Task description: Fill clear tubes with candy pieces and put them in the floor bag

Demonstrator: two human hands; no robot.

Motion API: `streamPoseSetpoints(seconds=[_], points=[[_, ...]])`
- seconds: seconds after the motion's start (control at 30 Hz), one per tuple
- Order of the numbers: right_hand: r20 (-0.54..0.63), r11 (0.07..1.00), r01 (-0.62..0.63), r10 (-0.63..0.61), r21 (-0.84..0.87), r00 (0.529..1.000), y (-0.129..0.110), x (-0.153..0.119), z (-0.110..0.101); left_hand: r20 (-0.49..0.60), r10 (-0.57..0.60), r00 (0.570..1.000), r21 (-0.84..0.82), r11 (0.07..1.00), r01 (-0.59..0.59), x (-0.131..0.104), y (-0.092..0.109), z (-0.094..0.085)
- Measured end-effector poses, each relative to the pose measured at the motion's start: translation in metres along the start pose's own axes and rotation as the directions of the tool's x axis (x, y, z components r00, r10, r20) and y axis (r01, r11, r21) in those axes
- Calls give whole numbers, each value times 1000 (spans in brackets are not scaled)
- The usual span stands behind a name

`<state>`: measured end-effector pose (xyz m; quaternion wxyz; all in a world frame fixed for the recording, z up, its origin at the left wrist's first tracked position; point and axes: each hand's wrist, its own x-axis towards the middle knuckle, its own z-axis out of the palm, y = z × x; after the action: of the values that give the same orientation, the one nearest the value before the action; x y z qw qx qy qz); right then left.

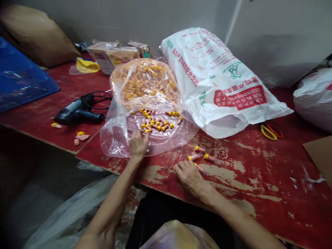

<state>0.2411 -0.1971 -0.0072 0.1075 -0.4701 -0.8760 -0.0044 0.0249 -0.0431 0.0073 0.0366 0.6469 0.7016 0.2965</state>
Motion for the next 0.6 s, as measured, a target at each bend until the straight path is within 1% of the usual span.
streamPoseSetpoints(seconds=[0.1, 0.13, 0.2, 0.27, 0.3, 0.33, 0.4, 0.43, 0.47, 0.5, 0.57, 0.6], points=[[-130, 1000, -10, 9, -11, 991, -4, 5, 3, 33, -7, 999, 101, 995, 4, 24, -6, 18], [-156, 1000, -27, 27, 1, 987, -4, 6, 2, 39, -1, 999, 110, 994, -4, 29, -7, 24], [-169, 997, -63, 68, 39, 983, 0, 5, -3, 39, 18, 999, 88, 996, -22, 35, -11, 31], [-197, 987, -140, 152, 72, 969, 17, 4, -12, 3, 2, 1000, 5, 1000, -2, 37, -16, 32], [-222, 974, -208, 222, 84, 949, 32, 4, -18, -31, -31, 999, -65, 997, 29, 35, -17, 29], [-256, 952, -292, 306, 93, 917, 52, 5, -23, -71, -85, 994, -154, 985, 73, 32, -18, 25], [-326, 871, -480, 486, 104, 811, 102, 11, -33, -130, -216, 968, -362, 919, 156, 18, -16, 14], [-351, 827, -553, 551, 107, 757, 131, 15, -37, -124, -266, 956, -457, 870, 183, 7, -14, 8], [-351, 764, -637, 628, 106, 695, 160, 20, -40, -91, -294, 951, -536, 820, 202, -6, -11, 2], [-286, 638, -766, 750, 75, 597, 188, 24, -43, -41, -298, 954, -593, 775, 217, -21, -8, -3], [-251, 554, -830, 814, 63, 524, 236, 32, -48, 89, -241, 966, -644, 726, 241, -54, -4, -9], [-230, 536, -842, 828, 60, 511, 255, 35, -50, 120, -199, 973, -650, 725, 228, -70, -2, -10]])
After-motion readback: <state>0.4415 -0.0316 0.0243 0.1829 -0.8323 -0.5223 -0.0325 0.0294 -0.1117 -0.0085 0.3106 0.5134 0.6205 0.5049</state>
